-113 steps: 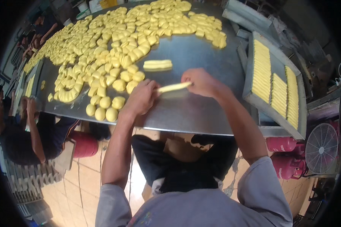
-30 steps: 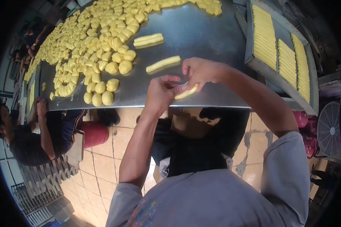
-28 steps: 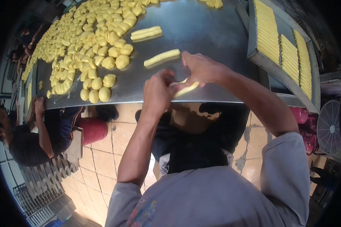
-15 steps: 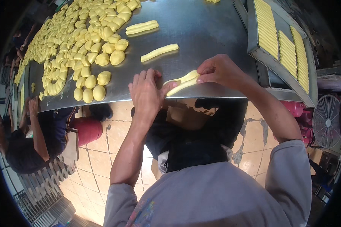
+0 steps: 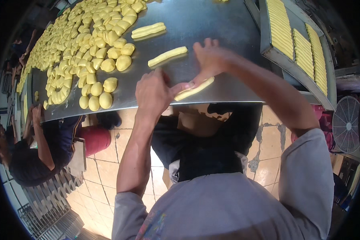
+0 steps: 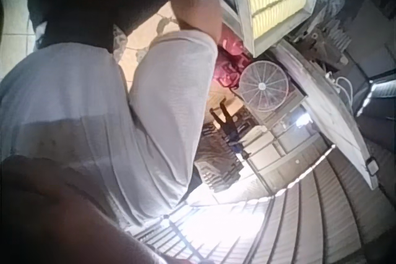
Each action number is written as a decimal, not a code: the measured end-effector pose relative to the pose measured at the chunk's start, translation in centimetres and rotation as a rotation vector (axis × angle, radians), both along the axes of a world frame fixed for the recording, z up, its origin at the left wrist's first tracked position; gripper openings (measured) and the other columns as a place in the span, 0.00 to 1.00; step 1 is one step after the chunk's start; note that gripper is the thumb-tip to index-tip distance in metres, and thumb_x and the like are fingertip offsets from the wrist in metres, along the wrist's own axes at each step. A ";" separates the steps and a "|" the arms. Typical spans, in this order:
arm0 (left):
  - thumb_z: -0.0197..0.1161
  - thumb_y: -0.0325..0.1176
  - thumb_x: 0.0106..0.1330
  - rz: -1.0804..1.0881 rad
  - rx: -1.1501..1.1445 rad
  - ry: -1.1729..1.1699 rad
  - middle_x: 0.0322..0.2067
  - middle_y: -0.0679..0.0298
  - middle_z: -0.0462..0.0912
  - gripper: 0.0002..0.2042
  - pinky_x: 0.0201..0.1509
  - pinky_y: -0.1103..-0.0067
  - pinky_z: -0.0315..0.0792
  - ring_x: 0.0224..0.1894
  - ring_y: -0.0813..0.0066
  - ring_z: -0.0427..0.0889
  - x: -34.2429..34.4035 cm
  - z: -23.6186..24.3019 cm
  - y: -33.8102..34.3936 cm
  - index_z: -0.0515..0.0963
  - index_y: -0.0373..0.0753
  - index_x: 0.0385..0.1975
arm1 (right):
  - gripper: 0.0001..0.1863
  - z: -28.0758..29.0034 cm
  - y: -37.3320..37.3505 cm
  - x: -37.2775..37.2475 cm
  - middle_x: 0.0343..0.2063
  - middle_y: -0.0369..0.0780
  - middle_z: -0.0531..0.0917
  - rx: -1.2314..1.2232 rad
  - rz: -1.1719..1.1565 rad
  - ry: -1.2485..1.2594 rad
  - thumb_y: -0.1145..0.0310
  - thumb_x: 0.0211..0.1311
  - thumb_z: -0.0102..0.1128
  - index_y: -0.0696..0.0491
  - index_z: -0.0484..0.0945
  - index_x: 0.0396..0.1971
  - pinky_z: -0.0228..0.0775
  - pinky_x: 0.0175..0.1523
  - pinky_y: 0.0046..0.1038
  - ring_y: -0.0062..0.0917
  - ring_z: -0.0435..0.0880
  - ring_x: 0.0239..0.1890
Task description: The person shapes dough pieces into elongated rolls by hand on a metal table, arranges the dough rolls in rows on a baking tray, and lifts the tray.
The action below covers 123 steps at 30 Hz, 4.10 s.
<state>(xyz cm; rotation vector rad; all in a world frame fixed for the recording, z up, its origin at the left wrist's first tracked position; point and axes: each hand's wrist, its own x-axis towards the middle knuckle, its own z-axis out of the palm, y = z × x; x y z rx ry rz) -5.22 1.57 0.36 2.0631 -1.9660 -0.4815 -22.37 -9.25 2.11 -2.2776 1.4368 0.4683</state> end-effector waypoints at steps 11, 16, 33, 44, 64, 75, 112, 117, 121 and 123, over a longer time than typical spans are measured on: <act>0.71 0.60 0.38 -0.055 -0.285 0.000 0.22 0.57 0.78 0.30 0.33 0.68 0.70 0.30 0.58 0.77 0.9 -1.3 0.5 0.74 0.35 0.21 | 0.53 -0.6 -0.9 -2.0 0.50 0.50 0.65 -0.032 -0.040 0.011 0.36 0.27 0.72 0.57 0.64 0.50 0.62 0.55 0.44 0.42 0.62 0.58; 0.71 0.57 0.44 0.086 -0.245 -0.079 0.19 0.57 0.77 0.28 0.32 0.68 0.70 0.25 0.58 0.77 1.8 -1.9 0.5 0.73 0.33 0.22 | 0.50 -0.9 -1.3 -3.6 0.49 0.48 0.65 -0.082 -0.071 -0.092 0.36 0.29 0.71 0.55 0.65 0.50 0.59 0.56 0.45 0.40 0.60 0.58; 0.72 0.60 0.38 -0.024 -0.087 0.025 0.27 0.55 0.78 0.32 0.39 0.68 0.70 0.33 0.58 0.77 -0.1 -0.4 0.8 0.75 0.33 0.25 | 0.51 -0.4 -0.6 -4.4 0.50 0.48 0.64 0.032 0.056 -0.121 0.32 0.30 0.69 0.54 0.65 0.50 0.51 0.58 0.53 0.41 0.56 0.61; 0.70 0.59 0.45 0.011 -0.208 0.012 0.24 0.55 0.79 0.29 0.35 0.67 0.71 0.29 0.57 0.78 1.7 -1.6 -0.1 0.76 0.33 0.25 | 0.57 -0.3 -2.1 -1.7 0.55 0.49 0.64 0.015 -0.101 -0.013 0.30 0.26 0.69 0.55 0.63 0.55 0.52 0.57 0.53 0.41 0.56 0.63; 0.69 0.56 0.46 0.007 -0.251 -0.016 0.21 0.59 0.77 0.25 0.33 0.69 0.70 0.29 0.59 0.77 1.8 -1.4 0.2 0.75 0.36 0.24 | 0.42 -1.9 -0.5 -2.2 0.51 0.50 0.65 -0.088 -0.027 -0.177 0.34 0.38 0.65 0.51 0.68 0.47 0.51 0.54 0.55 0.44 0.57 0.60; 0.63 0.34 0.58 -0.220 -0.234 0.116 0.33 0.57 0.76 0.11 0.43 0.68 0.68 0.39 0.57 0.73 1.9 -1.0 2.6 0.76 0.35 0.36 | 0.10 -1.5 2.2 -2.8 0.21 0.41 0.77 -0.135 0.265 -0.689 0.75 0.45 0.66 0.59 0.76 0.29 0.68 0.31 0.27 0.30 0.76 0.24; 0.65 0.39 0.58 -0.096 -0.023 0.269 0.39 0.56 0.77 0.18 0.52 0.71 0.67 0.45 0.58 0.74 4.0 -0.4 0.1 0.77 0.32 0.43 | 0.14 -2.5 1.2 -2.9 0.35 0.45 0.79 -0.272 0.248 -0.858 0.77 0.49 0.59 0.57 0.79 0.38 0.68 0.48 0.34 0.39 0.77 0.42; 0.72 0.42 0.49 -0.226 -0.151 0.114 0.42 0.58 0.75 0.26 0.53 0.69 0.67 0.48 0.57 0.72 1.8 -0.2 -1.2 0.74 0.38 0.48 | 0.17 -1.7 1.7 -0.2 0.41 0.47 0.75 -0.180 0.313 -0.648 0.76 0.44 0.60 0.58 0.74 0.39 0.64 0.55 0.36 0.41 0.71 0.50; 0.72 0.40 0.49 -0.183 -0.009 0.163 0.44 0.61 0.75 0.29 0.53 0.66 0.65 0.50 0.58 0.71 2.8 -1.2 -0.9 0.72 0.41 0.52 | 0.18 -1.2 2.3 -0.3 0.39 0.46 0.76 -0.124 0.227 -0.540 0.75 0.41 0.61 0.57 0.75 0.38 0.66 0.52 0.36 0.41 0.73 0.48; 0.71 0.41 0.49 -0.199 -0.110 0.191 0.43 0.63 0.75 0.30 0.54 0.65 0.62 0.50 0.60 0.71 3.0 -1.3 -0.6 0.71 0.42 0.53 | 0.17 -0.8 2.5 -0.3 0.38 0.46 0.77 -0.275 0.194 -0.537 0.74 0.41 0.61 0.57 0.75 0.36 0.67 0.50 0.37 0.42 0.75 0.46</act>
